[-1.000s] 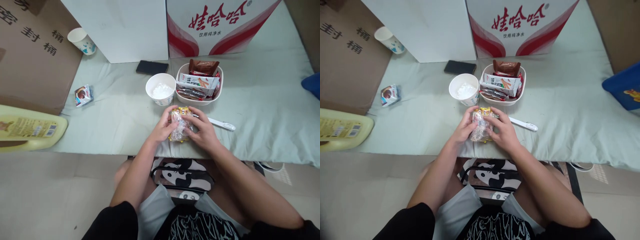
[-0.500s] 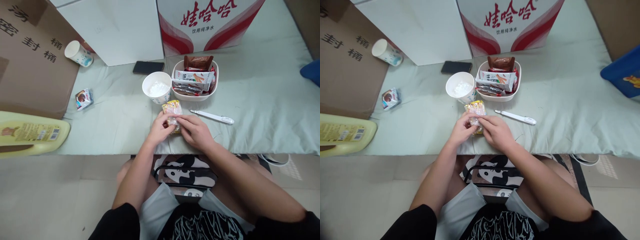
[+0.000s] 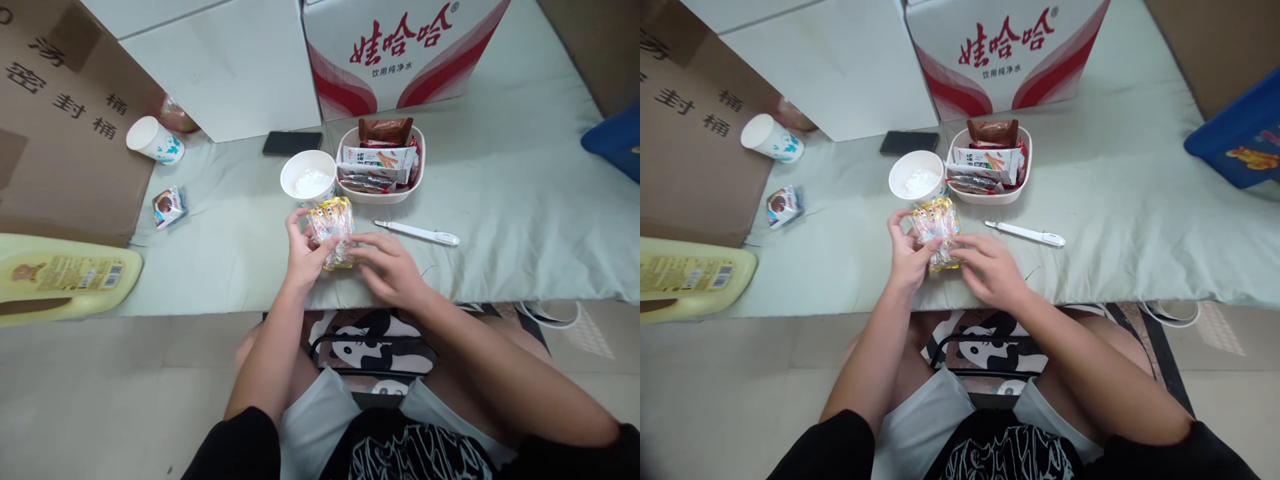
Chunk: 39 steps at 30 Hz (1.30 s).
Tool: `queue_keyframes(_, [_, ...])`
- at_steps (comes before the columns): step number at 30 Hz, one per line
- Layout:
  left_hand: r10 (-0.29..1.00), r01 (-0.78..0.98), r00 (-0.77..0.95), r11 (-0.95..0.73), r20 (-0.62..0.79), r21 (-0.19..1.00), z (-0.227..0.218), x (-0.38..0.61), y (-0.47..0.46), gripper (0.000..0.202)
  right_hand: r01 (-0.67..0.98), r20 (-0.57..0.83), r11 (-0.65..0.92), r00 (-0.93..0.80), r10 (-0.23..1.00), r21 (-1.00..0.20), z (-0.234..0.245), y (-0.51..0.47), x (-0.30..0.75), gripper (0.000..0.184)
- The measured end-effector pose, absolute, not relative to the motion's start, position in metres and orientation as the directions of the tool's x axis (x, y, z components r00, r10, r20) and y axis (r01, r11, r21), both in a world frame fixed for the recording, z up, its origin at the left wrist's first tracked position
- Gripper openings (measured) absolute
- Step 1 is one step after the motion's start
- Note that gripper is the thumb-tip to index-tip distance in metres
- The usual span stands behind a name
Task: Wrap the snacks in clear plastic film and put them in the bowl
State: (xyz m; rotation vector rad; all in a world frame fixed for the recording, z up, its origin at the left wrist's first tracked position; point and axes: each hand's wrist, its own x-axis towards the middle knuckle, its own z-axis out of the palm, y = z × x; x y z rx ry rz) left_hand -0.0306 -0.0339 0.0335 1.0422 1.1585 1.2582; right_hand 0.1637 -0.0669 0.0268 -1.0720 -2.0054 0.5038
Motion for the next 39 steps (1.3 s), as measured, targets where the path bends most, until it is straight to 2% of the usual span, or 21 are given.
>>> queue_keyframes(2, [0.993,-0.204,-0.082,0.064,-0.082,0.977,0.034,-0.033,-0.033,0.087,0.636,0.449,0.458,-0.19,0.873,-0.621,0.031,-0.061,0.177,0.027])
queue_keyframes(4, [0.987,-0.226,-0.13,0.068,-0.099,0.972,0.034,-0.036,-0.03,0.079,0.772,0.422,0.293,-0.036,0.906,-0.563,0.032,-0.054,0.191,0.025])
queue_keyframes(6, [0.979,-0.239,-0.168,0.075,-0.117,0.968,0.033,-0.039,-0.027,0.067,0.847,0.397,0.171,0.051,0.917,-0.503,0.03,-0.05,0.204,0.031])
queue_keyframes(9, [0.972,-0.276,-0.206,0.052,-0.112,0.96,0.033,-0.04,-0.024,0.064,0.893,0.336,0.112,0.046,0.941,-0.436,0.023,-0.046,0.219,0.04])
queue_keyframes(13, [0.977,-0.307,-0.189,0.039,-0.101,0.951,0.035,-0.035,-0.023,0.067,0.903,0.216,0.105,-0.014,0.976,-0.416,0.02,-0.048,0.229,0.027])
queue_keyframes(14, [0.979,-0.308,-0.179,0.039,-0.098,0.951,0.035,-0.033,-0.024,0.067,0.888,0.208,0.096,0.0,0.978,-0.45,0.023,-0.049,0.229,0.025])
queue_keyframes(16, [0.983,-0.294,-0.165,0.033,-0.085,0.955,0.035,-0.03,-0.026,0.068,0.798,0.188,0.086,0.034,0.982,-0.597,0.031,-0.054,0.223,0.023])
queue_keyframes(18, [0.984,-0.246,-0.166,0.019,-0.062,0.969,0.033,-0.027,-0.029,0.07,0.591,0.121,0.086,0.02,0.992,-0.802,0.041,-0.06,0.21,0.024])
queue_keyframes(20, [0.985,-0.175,-0.17,0.004,-0.035,0.985,0.031,-0.023,-0.032,0.072,0.314,0.044,0.061,-0.061,0.997,-0.947,0.048,-0.066,0.192,0.026])
queue_keyframes(22, [0.987,-0.113,-0.157,-0.001,-0.017,0.994,0.029,-0.02,-0.035,0.074,0.088,0.0,0.012,-0.134,0.991,-0.996,0.051,-0.07,0.174,0.031])
queue_keyframes(24, [0.992,-0.077,-0.127,0.004,-0.014,0.997,0.029,-0.018,-0.037,0.075,-0.029,-0.024,-0.029,-0.157,0.987,-0.999,0.049,-0.07,0.159,0.034])
queue_keyframes(26, [0.995,-0.067,-0.096,0.007,-0.013,0.998,0.029,-0.018,-0.038,0.074,-0.049,-0.042,-0.049,-0.143,0.989,-0.998,0.044,-0.069,0.15,0.033])
queue_keyframes(32, [0.998,-0.146,-0.057,0.01,-0.019,0.989,0.034,-0.02,-0.039,0.077,0.069,-0.069,-0.062,-0.101,0.993,-0.996,0.04,-0.066,0.149,0.028])
queue_keyframes(36, [0.98,-0.214,-0.197,-0.036,-0.007,0.976,0.039,-0.031,-0.03,0.078,0.138,-0.138,-0.112,-0.2,0.97,-0.984,0.045,-0.068,0.154,0.025])
queue_keyframes(39, [0.947,-0.215,-0.311,-0.147,0.076,0.965,0.046,-0.047,-0.023,0.075,0.224,-0.187,-0.125,-0.283,0.941,-0.967,0.047,-0.068,0.167,0.023])
